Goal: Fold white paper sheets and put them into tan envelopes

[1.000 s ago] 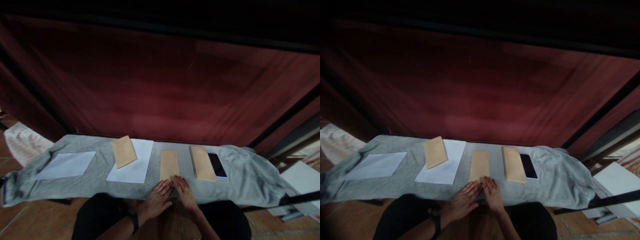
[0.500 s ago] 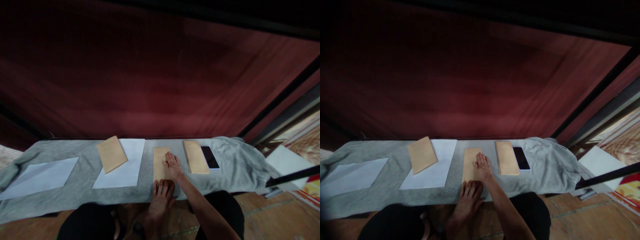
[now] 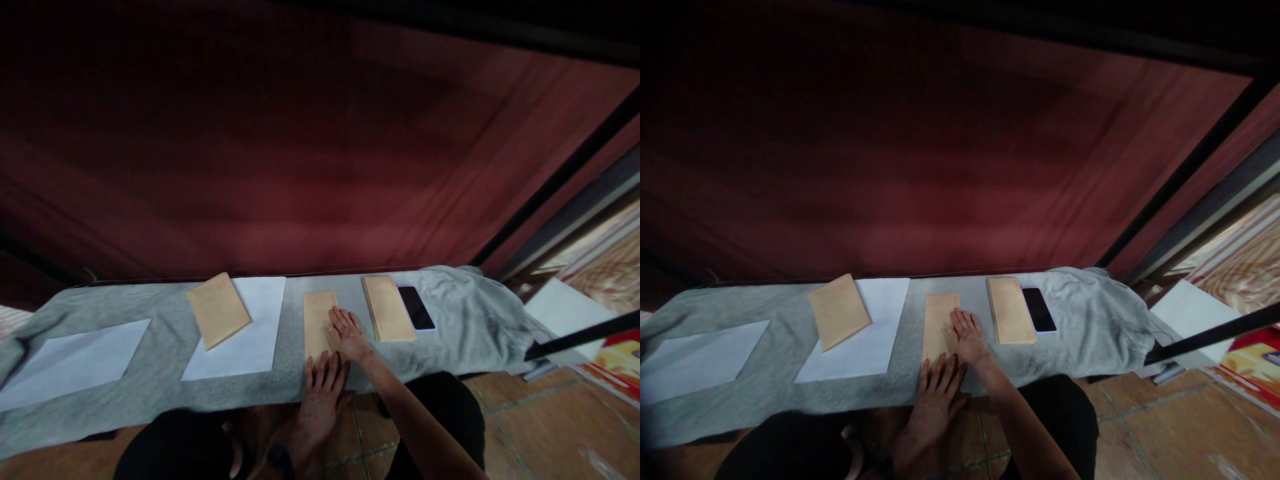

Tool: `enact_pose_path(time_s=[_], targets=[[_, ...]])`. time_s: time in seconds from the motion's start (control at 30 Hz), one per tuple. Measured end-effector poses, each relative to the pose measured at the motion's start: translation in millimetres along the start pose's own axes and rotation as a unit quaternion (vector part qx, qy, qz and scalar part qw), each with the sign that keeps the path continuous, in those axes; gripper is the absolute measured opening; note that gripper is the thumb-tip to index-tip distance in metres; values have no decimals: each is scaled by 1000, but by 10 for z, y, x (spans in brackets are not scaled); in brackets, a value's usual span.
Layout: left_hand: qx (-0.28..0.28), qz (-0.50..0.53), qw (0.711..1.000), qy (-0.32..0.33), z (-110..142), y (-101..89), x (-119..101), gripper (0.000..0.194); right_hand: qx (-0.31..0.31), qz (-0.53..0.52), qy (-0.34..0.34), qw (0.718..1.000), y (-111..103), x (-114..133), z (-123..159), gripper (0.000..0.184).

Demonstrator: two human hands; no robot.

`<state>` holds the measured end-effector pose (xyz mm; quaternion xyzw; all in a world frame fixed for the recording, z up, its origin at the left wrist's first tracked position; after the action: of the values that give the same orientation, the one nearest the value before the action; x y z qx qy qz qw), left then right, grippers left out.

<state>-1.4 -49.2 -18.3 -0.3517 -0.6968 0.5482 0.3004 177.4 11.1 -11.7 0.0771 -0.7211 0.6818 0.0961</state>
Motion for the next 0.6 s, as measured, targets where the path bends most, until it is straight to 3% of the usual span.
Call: enact_pose_path(time_s=[0.13, 0.3, 0.43, 0.6], targets=[[1, 12, 1000, -2, -12, -13, -14, 56, 1, -11, -74, 997, -48, 15, 529, 49], [0, 15, 1000, 25, 38, -45, 56, 46, 3, -30, -118, 993, -115, 84, 1068, 52], [12, 57, 997, 49, 78, -111, 139, 45, -5, -19, -131, 991, -126, 119, 1239, 55], [32, 100, 994, -6, -171, -119, 225, 45, -27, -11, -120, 992, -138, 161, 1268, 52]])
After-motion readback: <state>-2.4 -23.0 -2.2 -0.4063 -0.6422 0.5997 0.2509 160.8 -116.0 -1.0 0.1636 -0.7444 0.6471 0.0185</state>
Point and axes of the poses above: each hand's wrist, its own z-axis away from the middle knuckle, its own y-axis out of the palm, x = y × z, the point moved 1 cm from there along -z, towards the middle knuckle, and after that the axes turned 7 degrees about x, right-handed, at the moved point
